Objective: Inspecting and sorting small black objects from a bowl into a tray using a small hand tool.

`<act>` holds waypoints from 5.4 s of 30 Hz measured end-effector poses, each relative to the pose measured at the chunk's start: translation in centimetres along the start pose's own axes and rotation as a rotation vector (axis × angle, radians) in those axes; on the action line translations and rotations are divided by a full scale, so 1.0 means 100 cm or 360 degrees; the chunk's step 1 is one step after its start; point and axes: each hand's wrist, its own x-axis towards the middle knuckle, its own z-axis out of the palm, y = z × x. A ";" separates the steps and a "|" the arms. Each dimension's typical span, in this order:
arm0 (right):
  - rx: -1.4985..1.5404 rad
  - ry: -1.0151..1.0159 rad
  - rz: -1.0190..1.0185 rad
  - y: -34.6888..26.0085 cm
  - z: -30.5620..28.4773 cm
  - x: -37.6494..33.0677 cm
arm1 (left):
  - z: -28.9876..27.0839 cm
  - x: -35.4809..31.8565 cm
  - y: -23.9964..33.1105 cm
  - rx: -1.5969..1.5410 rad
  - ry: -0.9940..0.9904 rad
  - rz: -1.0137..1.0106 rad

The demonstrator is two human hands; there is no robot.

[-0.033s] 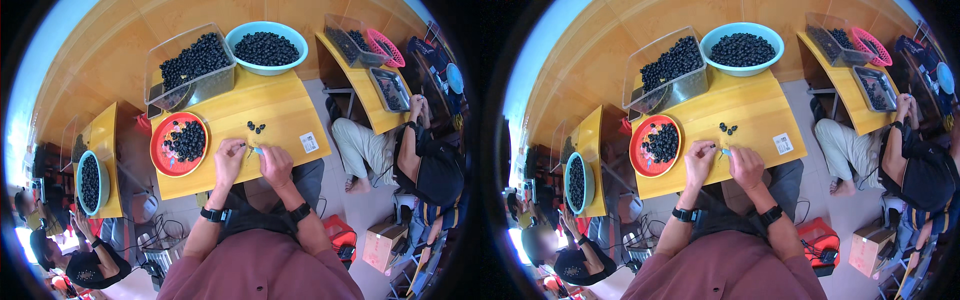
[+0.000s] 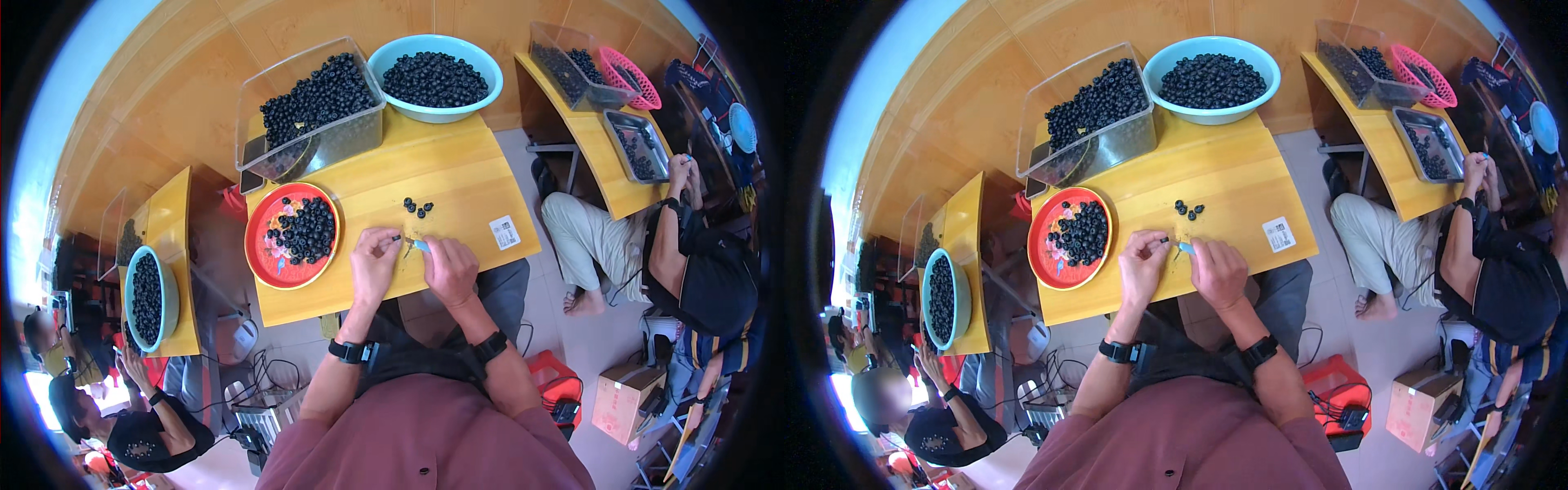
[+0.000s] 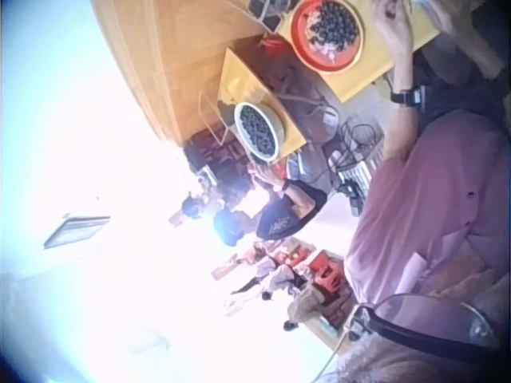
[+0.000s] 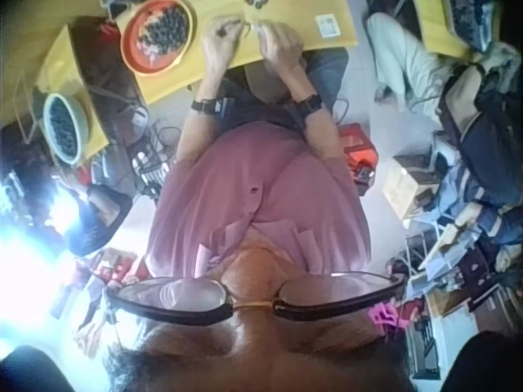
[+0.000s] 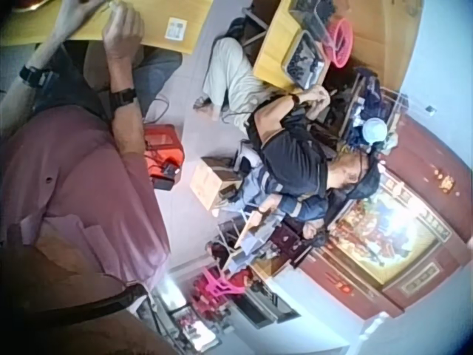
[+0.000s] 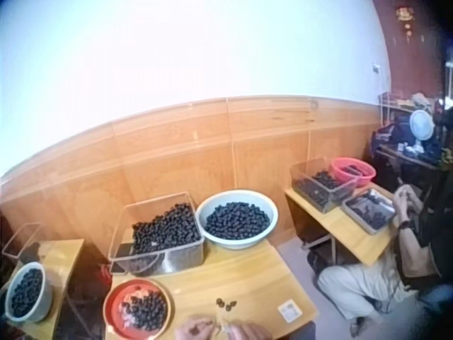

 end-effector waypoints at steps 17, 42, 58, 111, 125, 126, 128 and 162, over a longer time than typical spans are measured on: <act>-0.0025 -0.0209 -0.0018 -0.003 0.000 0.005 | 0.004 -0.007 0.002 0.0143 0.0000 0.0154; -0.0105 -0.0282 0.0115 -0.003 0.002 0.005 | 0.004 -0.009 -0.004 -0.0458 -0.0034 -0.0094; -0.0151 -0.0248 0.0062 -0.001 -0.001 0.000 | -0.002 -0.013 0.002 -0.0040 0.0062 0.0262; -0.0114 -0.0172 0.0096 -0.005 0.000 0.004 | -0.002 0.002 0.000 -0.0191 0.0083 -0.0229; -0.0069 -0.0201 0.0020 -0.004 -0.001 0.005 | 0.000 0.000 0.006 0.0201 -0.0055 0.0129; -0.0071 -0.0193 0.0010 -0.004 -0.001 0.004 | 0.000 -0.001 0.005 0.0201 -0.0057 0.0129; -0.0073 -0.0185 0.0002 -0.003 0.000 0.004 | 0.000 0.000 0.003 0.0178 -0.0072 0.0146; -0.0118 -0.0198 0.0086 -0.003 0.005 0.002 | -0.007 0.002 -0.007 -0.0130 -0.0125 0.0258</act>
